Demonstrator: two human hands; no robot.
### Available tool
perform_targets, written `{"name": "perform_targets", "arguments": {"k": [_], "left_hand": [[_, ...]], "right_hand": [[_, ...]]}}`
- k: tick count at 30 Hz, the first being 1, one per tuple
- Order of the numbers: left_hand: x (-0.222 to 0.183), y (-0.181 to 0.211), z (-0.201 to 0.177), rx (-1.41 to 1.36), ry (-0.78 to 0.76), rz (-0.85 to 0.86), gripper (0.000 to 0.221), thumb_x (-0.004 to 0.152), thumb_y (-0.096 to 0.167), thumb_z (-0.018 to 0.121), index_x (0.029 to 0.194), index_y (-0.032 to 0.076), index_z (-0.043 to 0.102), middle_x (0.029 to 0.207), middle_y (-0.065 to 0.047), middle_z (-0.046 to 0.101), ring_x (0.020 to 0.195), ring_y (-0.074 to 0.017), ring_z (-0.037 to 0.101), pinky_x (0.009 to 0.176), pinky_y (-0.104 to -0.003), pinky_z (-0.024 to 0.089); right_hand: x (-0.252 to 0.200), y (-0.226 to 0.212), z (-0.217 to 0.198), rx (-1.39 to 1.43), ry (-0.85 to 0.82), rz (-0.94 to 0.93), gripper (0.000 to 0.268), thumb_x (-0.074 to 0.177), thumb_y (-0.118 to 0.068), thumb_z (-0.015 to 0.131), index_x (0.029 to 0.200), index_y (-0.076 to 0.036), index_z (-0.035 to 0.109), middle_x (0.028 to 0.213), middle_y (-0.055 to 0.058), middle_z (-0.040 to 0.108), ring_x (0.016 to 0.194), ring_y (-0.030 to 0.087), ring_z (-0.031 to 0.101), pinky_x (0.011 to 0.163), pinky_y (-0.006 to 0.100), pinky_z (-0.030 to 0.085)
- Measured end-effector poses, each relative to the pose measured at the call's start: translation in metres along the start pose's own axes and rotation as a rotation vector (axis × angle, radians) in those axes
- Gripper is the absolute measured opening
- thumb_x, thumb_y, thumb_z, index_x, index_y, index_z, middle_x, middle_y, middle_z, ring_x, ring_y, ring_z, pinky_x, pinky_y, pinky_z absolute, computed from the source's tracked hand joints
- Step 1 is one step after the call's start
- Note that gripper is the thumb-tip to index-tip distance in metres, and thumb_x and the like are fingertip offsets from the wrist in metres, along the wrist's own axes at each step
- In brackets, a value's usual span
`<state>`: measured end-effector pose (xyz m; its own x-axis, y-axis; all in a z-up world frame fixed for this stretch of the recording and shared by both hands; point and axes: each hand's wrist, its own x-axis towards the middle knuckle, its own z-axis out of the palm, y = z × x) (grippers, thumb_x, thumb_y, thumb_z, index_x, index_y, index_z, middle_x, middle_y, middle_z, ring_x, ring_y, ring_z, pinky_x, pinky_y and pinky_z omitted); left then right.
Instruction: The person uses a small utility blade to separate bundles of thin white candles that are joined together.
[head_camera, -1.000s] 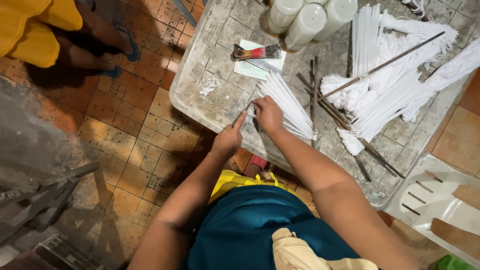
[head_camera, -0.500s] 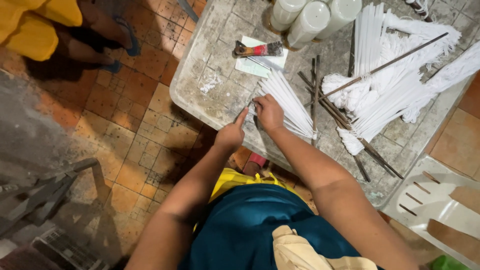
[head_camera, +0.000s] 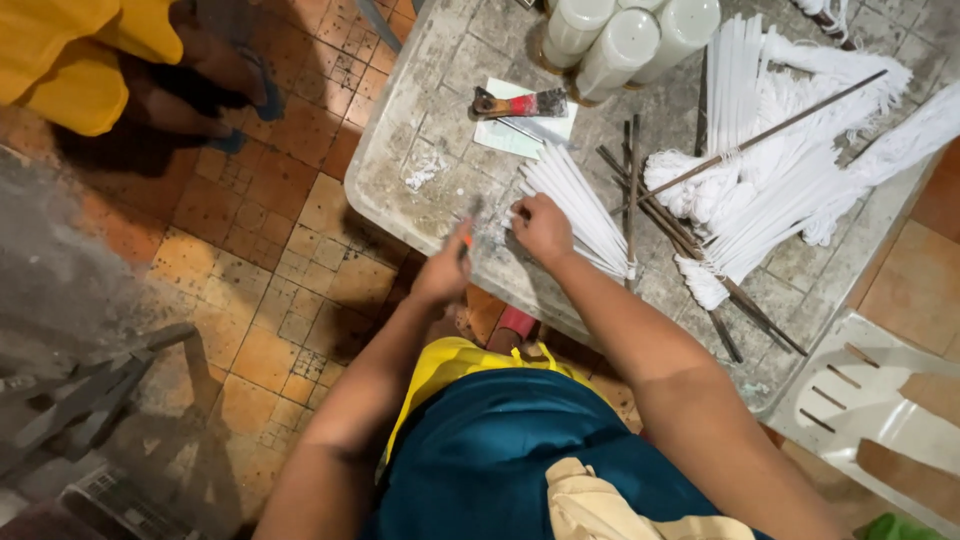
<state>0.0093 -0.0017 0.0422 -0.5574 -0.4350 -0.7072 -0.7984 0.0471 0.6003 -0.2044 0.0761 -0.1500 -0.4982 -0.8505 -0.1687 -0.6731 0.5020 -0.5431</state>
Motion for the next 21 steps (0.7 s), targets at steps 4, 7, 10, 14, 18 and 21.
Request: {"name": "perform_targets", "arguments": {"k": [4, 7, 10, 14, 18, 21], "left_hand": [[0.0, 0.012, -0.021, -0.011, 0.136, -0.034, 0.07, 0.104, 0.02, 0.036, 0.164, 0.033, 0.003, 0.132, -0.035, 0.059, 0.127, -0.0495, 0.056, 0.109, -0.056, 0.046], [0.017, -0.001, -0.017, 0.086, 0.104, 0.028, 0.066, 0.104, 0.02, 0.034, 0.164, 0.032, 0.009, 0.13, -0.033, 0.061, 0.123, -0.0484, 0.059, 0.105, -0.056, 0.049], [0.045, -0.028, -0.002, 0.14, 0.092, 0.098, 0.068, 0.103, 0.018, 0.033, 0.164, 0.037, 0.011, 0.124, -0.031, 0.065, 0.117, -0.0487, 0.062, 0.099, -0.056, 0.051], [0.048, -0.021, -0.003, 0.224, 0.029, 0.158, 0.066, 0.103, 0.018, 0.034, 0.164, 0.034, 0.014, 0.122, -0.032, 0.064, 0.117, -0.0495, 0.062, 0.099, -0.059, 0.05], [0.069, -0.027, 0.004, 0.269, 0.026, 0.221, 0.067, 0.104, 0.02, 0.035, 0.163, 0.041, 0.011, 0.117, -0.025, 0.067, 0.112, -0.0451, 0.066, 0.097, -0.055, 0.052], [0.08, -0.027, 0.009, 0.311, 0.005, 0.196, 0.068, 0.104, 0.022, 0.035, 0.162, 0.044, 0.008, 0.118, -0.024, 0.066, 0.113, -0.0434, 0.066, 0.097, -0.055, 0.051]], "right_hand": [[-0.004, -0.002, -0.015, 0.08, 0.074, -0.007, 0.012, 0.094, -0.026, 0.069, 0.104, -0.021, 0.073, 0.095, 0.01, 0.067, 0.096, 0.036, 0.071, 0.085, 0.048, 0.058], [0.004, 0.015, -0.008, 0.042, 0.219, -0.02, 0.013, 0.093, -0.021, 0.072, 0.105, -0.023, 0.074, 0.099, 0.004, 0.067, 0.095, 0.031, 0.071, 0.084, 0.043, 0.059], [0.006, 0.01, -0.007, 0.057, 0.253, -0.012, 0.018, 0.092, -0.017, 0.074, 0.11, -0.02, 0.074, 0.101, 0.005, 0.065, 0.097, 0.033, 0.071, 0.084, 0.042, 0.06], [0.01, 0.012, 0.009, -0.006, 0.236, 0.016, 0.015, 0.092, -0.021, 0.076, 0.107, -0.022, 0.076, 0.098, 0.004, 0.064, 0.093, 0.031, 0.072, 0.081, 0.041, 0.06], [0.016, 0.002, 0.007, -0.007, 0.236, 0.057, 0.012, 0.091, -0.023, 0.077, 0.103, -0.022, 0.076, 0.098, 0.003, 0.064, 0.092, 0.032, 0.072, 0.079, 0.042, 0.061], [0.019, 0.008, 0.018, -0.017, 0.241, 0.046, 0.01, 0.091, -0.023, 0.077, 0.101, -0.023, 0.075, 0.097, 0.002, 0.064, 0.092, 0.032, 0.072, 0.079, 0.043, 0.061]]}}
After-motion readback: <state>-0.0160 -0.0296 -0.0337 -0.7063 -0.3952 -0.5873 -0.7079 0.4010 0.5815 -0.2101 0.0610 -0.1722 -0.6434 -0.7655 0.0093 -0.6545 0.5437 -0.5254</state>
